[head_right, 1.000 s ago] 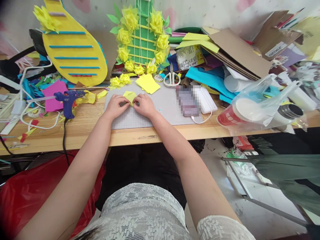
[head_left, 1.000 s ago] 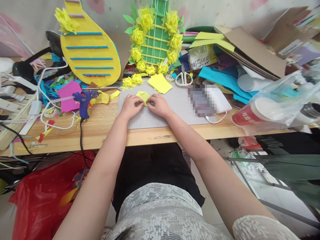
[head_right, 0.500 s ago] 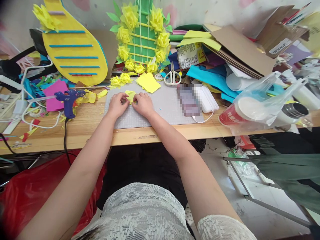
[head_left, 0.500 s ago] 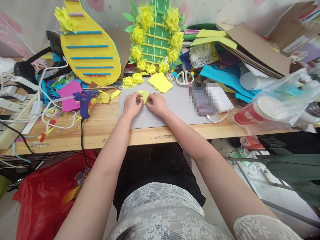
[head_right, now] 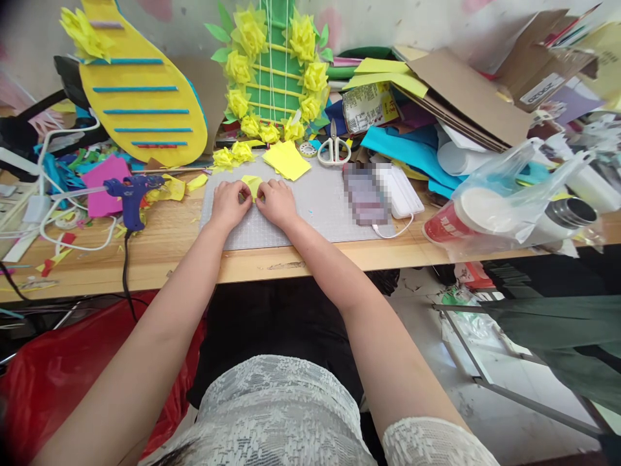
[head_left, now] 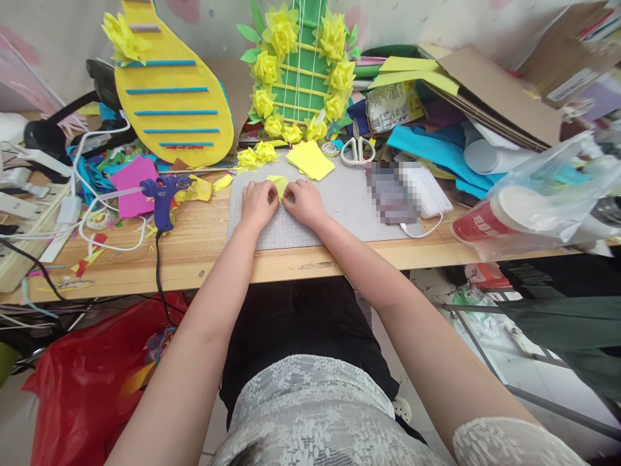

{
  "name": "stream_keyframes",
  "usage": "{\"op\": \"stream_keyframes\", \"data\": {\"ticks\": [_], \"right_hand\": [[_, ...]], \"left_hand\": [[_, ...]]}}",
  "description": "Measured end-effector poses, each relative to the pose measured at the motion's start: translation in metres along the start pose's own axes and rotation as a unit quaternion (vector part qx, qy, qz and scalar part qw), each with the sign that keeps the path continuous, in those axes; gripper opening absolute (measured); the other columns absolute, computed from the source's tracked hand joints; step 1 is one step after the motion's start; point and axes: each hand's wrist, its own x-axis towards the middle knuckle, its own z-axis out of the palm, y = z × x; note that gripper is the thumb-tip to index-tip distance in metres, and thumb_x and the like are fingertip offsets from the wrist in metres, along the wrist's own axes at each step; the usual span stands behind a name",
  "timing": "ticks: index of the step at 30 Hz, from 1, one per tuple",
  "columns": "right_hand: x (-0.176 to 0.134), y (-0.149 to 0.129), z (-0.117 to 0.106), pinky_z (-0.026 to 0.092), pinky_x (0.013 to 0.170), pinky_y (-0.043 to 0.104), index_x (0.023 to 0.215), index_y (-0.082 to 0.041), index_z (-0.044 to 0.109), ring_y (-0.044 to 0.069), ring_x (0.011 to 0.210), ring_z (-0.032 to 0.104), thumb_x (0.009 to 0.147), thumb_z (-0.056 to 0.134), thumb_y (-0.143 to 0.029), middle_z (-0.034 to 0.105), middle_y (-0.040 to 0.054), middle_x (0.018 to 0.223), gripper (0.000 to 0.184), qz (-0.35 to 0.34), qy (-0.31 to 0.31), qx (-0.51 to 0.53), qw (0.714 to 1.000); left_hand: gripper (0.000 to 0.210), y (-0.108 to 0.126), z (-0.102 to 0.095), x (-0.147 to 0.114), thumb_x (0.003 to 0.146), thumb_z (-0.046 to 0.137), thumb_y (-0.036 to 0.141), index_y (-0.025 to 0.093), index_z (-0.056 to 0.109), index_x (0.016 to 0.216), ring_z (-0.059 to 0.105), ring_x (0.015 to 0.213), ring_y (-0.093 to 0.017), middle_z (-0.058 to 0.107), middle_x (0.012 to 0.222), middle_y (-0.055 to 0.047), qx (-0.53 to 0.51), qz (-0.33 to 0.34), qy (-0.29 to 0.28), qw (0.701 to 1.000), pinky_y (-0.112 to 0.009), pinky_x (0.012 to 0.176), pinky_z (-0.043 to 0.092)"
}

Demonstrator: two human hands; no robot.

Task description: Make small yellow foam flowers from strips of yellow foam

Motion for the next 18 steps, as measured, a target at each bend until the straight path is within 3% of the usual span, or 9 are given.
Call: {"op": "stream_keyframes", "data": {"ticks": [9,18], "right_hand": [[0.000,0.002,0.002,0.039,0.092,0.040,0.097,-0.017,0.066,0.026,0.102,0.052,0.089,0.044,-0.022,0.065,0.0113,0.106,0.024,-0.003,0.003,0.005,1.000],[0.005,0.013,0.001,0.041,0.094,0.040,0.101,-0.017,0.067,0.024,0.103,0.054,0.086,0.041,-0.015,0.065,0.0101,0.108,0.030,-0.006,-0.029,0.051,0.998]], "left_hand": [[0.015,0.004,-0.003,-0.003,0.085,0.052,0.026,0.023,0.066,0.086,0.048,0.113,-0.032,0.065,0.102,-0.009,0.013,-0.005,-0.010,1.000,-0.048,0.098,0.033],[0.015,0.005,-0.002,-0.005,0.076,0.065,0.035,0.024,0.066,0.085,0.047,0.115,-0.034,0.065,0.105,-0.009,0.007,-0.023,0.001,1.000,-0.048,0.100,0.030]]}}
